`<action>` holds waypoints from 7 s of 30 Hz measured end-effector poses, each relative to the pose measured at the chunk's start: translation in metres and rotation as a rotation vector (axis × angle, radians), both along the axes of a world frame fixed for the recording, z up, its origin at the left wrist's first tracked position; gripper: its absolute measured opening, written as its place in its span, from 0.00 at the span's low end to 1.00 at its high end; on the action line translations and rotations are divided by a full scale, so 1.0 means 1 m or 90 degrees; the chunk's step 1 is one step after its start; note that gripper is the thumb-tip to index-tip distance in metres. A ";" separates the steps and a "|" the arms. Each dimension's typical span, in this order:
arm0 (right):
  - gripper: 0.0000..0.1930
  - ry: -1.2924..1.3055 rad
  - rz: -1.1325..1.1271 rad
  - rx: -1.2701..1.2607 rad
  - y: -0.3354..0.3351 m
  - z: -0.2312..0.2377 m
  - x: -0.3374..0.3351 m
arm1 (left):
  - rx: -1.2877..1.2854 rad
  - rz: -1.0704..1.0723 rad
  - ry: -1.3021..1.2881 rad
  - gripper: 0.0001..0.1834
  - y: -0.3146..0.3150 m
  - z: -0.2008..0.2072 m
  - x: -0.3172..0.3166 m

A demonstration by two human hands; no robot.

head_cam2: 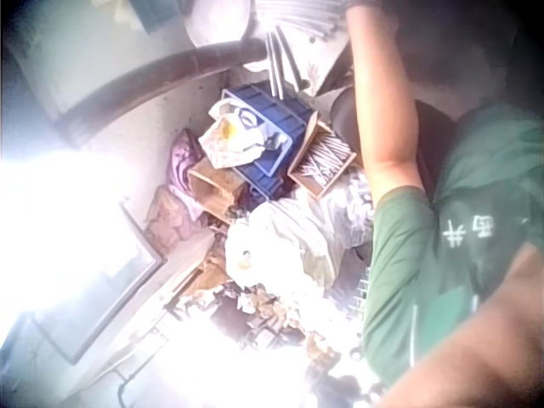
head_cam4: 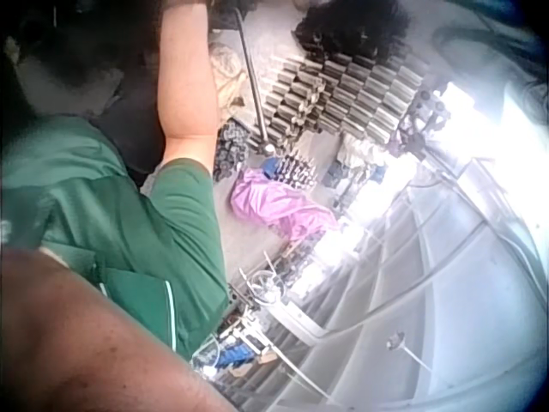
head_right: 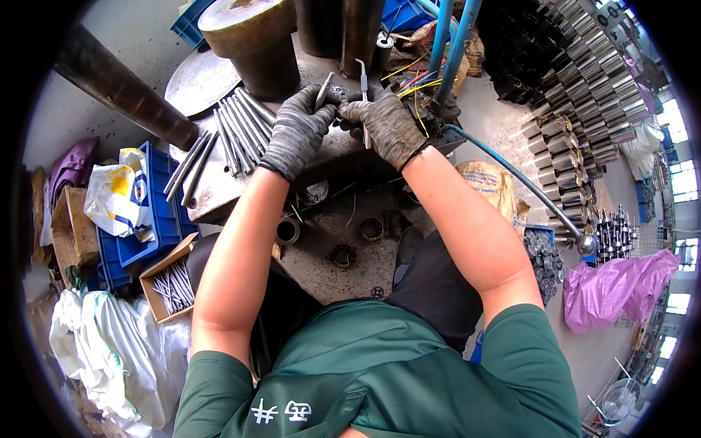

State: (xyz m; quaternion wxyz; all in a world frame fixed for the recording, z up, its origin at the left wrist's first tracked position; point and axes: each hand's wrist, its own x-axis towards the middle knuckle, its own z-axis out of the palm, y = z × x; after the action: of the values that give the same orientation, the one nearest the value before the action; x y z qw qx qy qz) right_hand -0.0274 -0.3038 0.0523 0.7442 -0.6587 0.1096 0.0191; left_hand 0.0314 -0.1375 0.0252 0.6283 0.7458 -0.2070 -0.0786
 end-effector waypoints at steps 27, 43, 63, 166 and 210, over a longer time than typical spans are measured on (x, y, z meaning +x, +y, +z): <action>0.17 -0.018 -0.031 -0.581 -0.007 0.003 0.014 | -0.135 0.062 0.190 0.08 0.011 0.024 -0.008; 0.13 0.008 0.017 -0.013 0.003 0.010 -0.003 | -0.070 0.031 0.190 0.05 0.009 0.025 -0.019; 0.20 -0.040 -0.011 -0.731 -0.022 -0.001 0.009 | -0.209 0.068 0.267 0.06 0.028 0.034 -0.032; 0.34 -0.174 0.471 -0.356 0.019 0.026 -0.074 | -0.558 -0.226 0.582 0.32 0.108 0.024 -0.087; 0.08 -0.329 0.063 -0.605 -0.003 -0.029 -0.051 | -0.391 -0.011 0.484 0.21 0.088 0.010 -0.103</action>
State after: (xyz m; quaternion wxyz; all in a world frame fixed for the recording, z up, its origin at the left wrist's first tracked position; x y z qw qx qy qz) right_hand -0.0783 -0.3069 0.0229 0.3650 -0.9102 -0.1116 -0.1606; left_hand -0.0718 -0.0494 0.0351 0.8496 0.4429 0.0177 -0.2860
